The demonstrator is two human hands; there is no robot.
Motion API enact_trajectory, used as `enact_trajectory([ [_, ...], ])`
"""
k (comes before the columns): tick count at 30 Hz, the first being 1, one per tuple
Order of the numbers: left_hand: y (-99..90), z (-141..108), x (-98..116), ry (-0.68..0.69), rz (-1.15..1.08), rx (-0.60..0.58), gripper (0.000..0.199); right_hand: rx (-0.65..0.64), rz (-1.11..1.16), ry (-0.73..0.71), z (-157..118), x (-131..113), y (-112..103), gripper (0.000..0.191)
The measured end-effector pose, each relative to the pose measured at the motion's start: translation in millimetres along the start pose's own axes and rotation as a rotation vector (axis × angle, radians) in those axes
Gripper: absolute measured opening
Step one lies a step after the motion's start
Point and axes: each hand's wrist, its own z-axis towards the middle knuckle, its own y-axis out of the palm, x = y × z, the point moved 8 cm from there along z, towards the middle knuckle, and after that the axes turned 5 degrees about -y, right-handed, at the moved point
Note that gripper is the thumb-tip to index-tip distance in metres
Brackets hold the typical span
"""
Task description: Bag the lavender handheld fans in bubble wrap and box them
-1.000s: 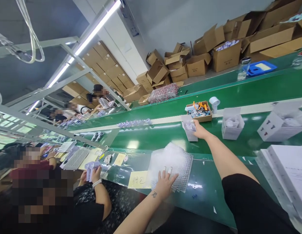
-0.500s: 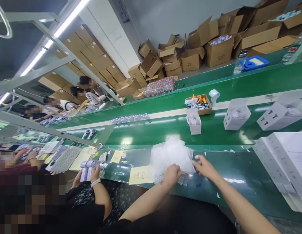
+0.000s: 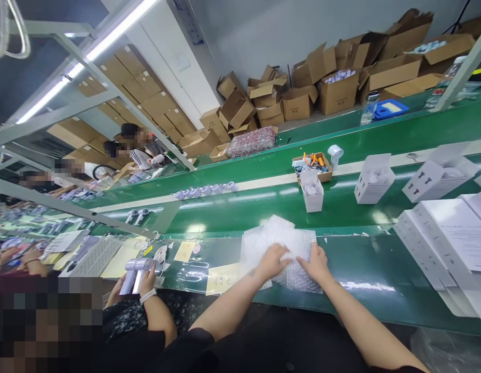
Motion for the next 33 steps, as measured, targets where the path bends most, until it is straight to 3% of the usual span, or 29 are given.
enact_trajectory([
  [2, -40.2, 31.8, -37.6, -0.249, -0.023, 0.179, 0.043, -0.021, -0.199, 0.034, -2.9, -8.6, 9.0, 0.073],
  [4, -60.6, 64.3, -66.9, -0.428, -0.023, 0.169, 0.057, -0.072, -0.374, 0.044, -11.6, -17.4, 21.6, 0.07],
  [6, -62.1, 92.6, -83.1, -0.509, -0.016, 0.066, 0.067, -0.119, -0.494, 0.032, -21.4, -23.3, 34.0, 0.071],
  [9, -40.6, 114.8, -89.8, -0.496, 0.036, -0.112, 0.066, -0.194, -0.536, 0.033, -29.9, -22.6, 49.1, 0.08],
  [12, -15.7, 108.2, -91.7, -0.48, 0.079, -0.22, 0.058, -0.278, -0.521, 0.017, -28.2, -19.2, 59.7, 0.086],
  [15, -10.3, 85.2, -92.3, -0.509, 0.116, -0.204, 0.057, -0.316, -0.511, -0.005, -18.7, -19.3, 64.1, 0.088],
  [22, -41.4, 31.3, -87.6, -0.561, 0.312, -0.079, 0.061, -0.443, -0.39, -0.14, 4.3, -43.9, 77.4, 0.088],
  [24, -55.1, 18.4, -83.9, -0.527, 0.34, 0.012, 0.06, -0.436, -0.332, -0.167, 6.3, -48.4, 77.7, 0.085],
  [27, -68.4, -3.8, -71.2, -0.395, 0.3, 0.175, 0.051, -0.269, -0.209, -0.209, 5.5, -51.5, 58.6, 0.072],
  [29, -64.4, -19.8, -59.5, -0.275, 0.182, 0.224, 0.04, -0.089, -0.107, -0.238, 3.7, -55.2, 26.2, 0.054],
  [31, -52.7, -33.7, -46.5, -0.166, 0.032, 0.244, 0.028, 0.101, -0.024, -0.196, 5.9, -59.4, -24.3, 0.038],
  [33, -38.2, -42.5, -32.9, -0.097, -0.097, 0.267, 0.02, 0.308, 0.031, -0.058, 18.0, -64.3, -91.1, 0.033],
])
